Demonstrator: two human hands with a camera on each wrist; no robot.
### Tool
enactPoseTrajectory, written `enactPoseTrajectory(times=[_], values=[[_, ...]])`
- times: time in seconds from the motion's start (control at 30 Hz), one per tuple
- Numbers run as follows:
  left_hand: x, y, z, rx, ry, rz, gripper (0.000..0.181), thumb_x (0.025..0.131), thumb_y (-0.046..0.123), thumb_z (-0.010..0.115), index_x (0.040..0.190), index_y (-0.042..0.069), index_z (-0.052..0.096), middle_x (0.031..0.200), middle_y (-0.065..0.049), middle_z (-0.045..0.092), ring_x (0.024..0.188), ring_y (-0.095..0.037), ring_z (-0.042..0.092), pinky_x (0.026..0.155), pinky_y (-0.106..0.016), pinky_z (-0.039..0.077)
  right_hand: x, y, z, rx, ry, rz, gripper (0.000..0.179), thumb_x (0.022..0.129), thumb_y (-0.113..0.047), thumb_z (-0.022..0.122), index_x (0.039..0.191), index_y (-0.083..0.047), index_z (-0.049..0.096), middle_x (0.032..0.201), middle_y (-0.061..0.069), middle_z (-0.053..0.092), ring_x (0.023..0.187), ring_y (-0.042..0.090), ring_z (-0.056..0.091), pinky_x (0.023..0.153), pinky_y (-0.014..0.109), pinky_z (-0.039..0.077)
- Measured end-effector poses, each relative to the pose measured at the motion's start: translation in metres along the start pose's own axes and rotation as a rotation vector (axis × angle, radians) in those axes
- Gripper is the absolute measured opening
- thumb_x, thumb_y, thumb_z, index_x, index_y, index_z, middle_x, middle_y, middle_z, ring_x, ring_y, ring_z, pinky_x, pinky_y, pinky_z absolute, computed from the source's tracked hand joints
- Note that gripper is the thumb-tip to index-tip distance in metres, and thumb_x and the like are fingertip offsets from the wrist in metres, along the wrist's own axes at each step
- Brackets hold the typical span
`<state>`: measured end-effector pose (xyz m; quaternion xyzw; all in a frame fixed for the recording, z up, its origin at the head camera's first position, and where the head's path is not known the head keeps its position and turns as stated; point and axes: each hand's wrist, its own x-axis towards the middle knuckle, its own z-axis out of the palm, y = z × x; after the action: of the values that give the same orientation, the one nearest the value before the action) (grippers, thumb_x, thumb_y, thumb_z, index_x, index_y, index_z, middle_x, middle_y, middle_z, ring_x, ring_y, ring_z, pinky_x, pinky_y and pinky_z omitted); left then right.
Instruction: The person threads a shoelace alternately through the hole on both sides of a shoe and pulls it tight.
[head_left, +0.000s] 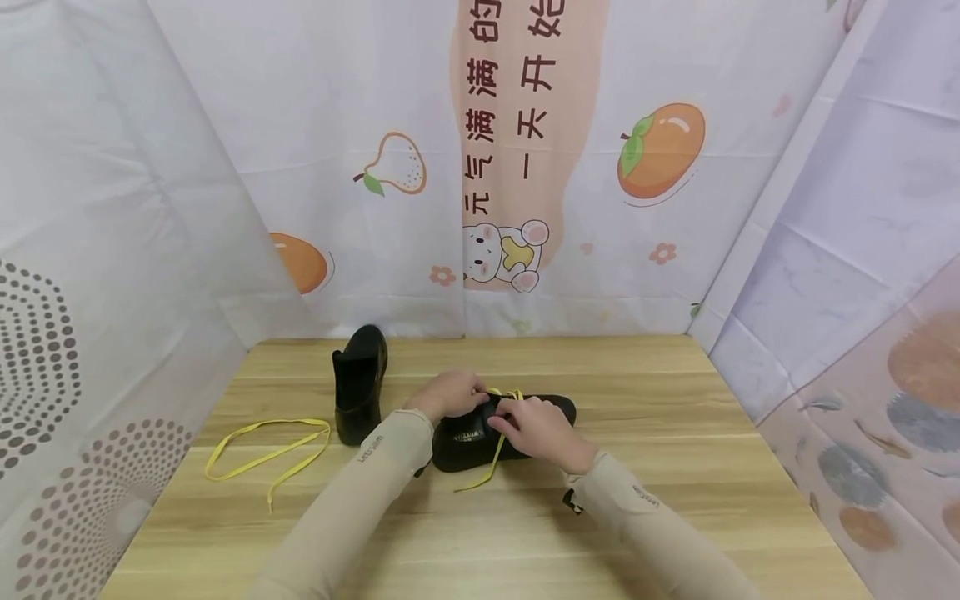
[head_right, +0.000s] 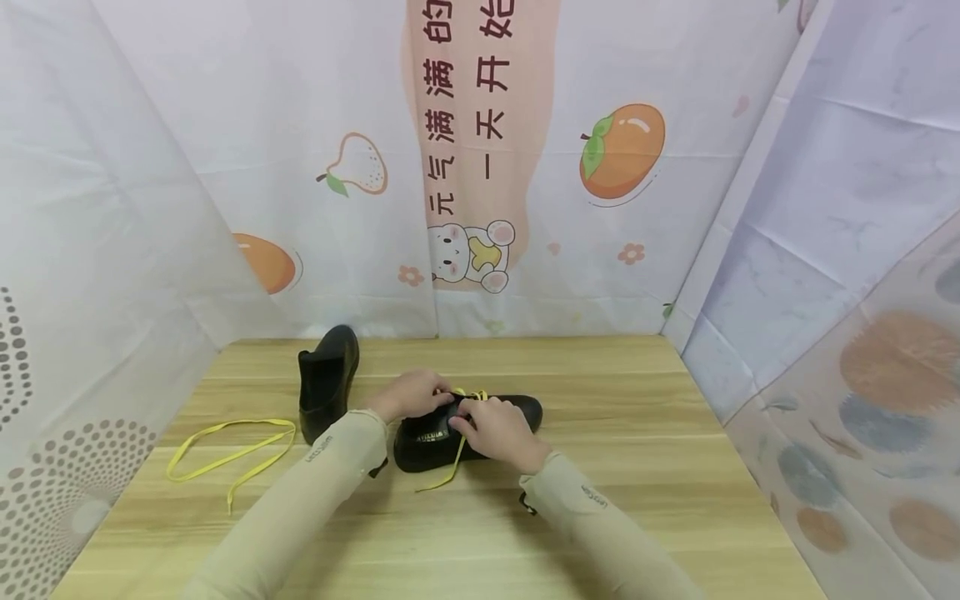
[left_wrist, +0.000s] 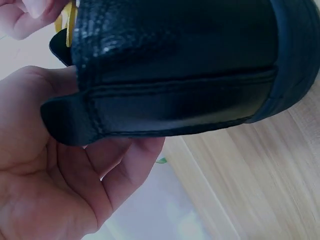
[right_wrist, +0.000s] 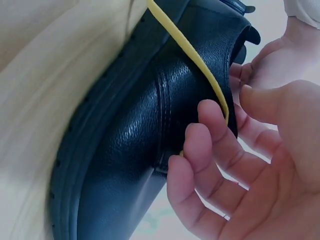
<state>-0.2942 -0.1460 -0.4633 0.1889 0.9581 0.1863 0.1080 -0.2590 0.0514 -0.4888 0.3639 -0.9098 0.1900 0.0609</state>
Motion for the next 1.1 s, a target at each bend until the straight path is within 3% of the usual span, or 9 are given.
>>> enactPoseTrajectory(times=[0.17,0.4,0.57,0.8,1.1], values=[[0.004,-0.001,0.002,0.028,0.008,-0.019,0.02,0.104,0.022,0.06,0.108,0.014,0.077,0.108,-0.001,0.073,0.099,-0.021,0.067,0.088,-0.041,0.051,-0.002,-0.004,-0.003,0.005,0.005,-0.004,0.016,0.099,-0.026,0.069,0.085,-0.017,0.065,0.062,-0.013,0.052,0.046,0.001,0.044,0.044,0.023,0.039],[0.008,0.002,0.0,0.06,0.006,-0.061,0.021,0.103,0.022,0.06,0.09,0.015,0.075,0.085,0.002,0.067,0.075,-0.018,0.055,0.074,-0.034,0.044,-0.006,-0.007,-0.009,0.011,0.006,0.004,0.021,0.095,-0.021,0.072,0.077,-0.02,0.06,0.06,-0.014,0.05,0.047,0.002,0.043,0.043,0.023,0.036],[0.008,0.002,0.001,0.053,0.017,-0.075,0.023,0.103,0.021,0.06,0.086,0.014,0.073,0.078,0.002,0.062,0.07,-0.017,0.051,0.07,-0.032,0.041,-0.008,-0.008,-0.008,0.017,0.012,0.016,0.024,0.094,-0.02,0.072,0.075,-0.021,0.058,0.058,-0.014,0.048,0.047,0.002,0.043,0.043,0.023,0.036],[0.005,-0.004,0.008,0.039,0.031,-0.068,0.025,0.102,0.02,0.061,0.082,0.014,0.073,0.075,0.002,0.061,0.069,-0.017,0.051,0.07,-0.032,0.042,-0.009,-0.009,-0.004,0.029,-0.026,0.041,0.025,0.095,-0.025,0.07,0.073,-0.023,0.059,0.058,-0.015,0.049,0.048,0.002,0.045,0.045,0.024,0.038],[0.002,-0.003,0.015,-0.052,0.061,-0.021,0.03,0.104,0.021,0.059,0.077,0.01,0.068,0.07,0.001,0.058,0.061,-0.015,0.052,0.059,-0.03,0.043,-0.013,-0.002,-0.006,0.02,0.069,0.142,0.023,0.094,-0.022,0.072,0.074,-0.021,0.06,0.058,-0.013,0.049,0.045,0.005,0.044,0.041,0.026,0.037]])
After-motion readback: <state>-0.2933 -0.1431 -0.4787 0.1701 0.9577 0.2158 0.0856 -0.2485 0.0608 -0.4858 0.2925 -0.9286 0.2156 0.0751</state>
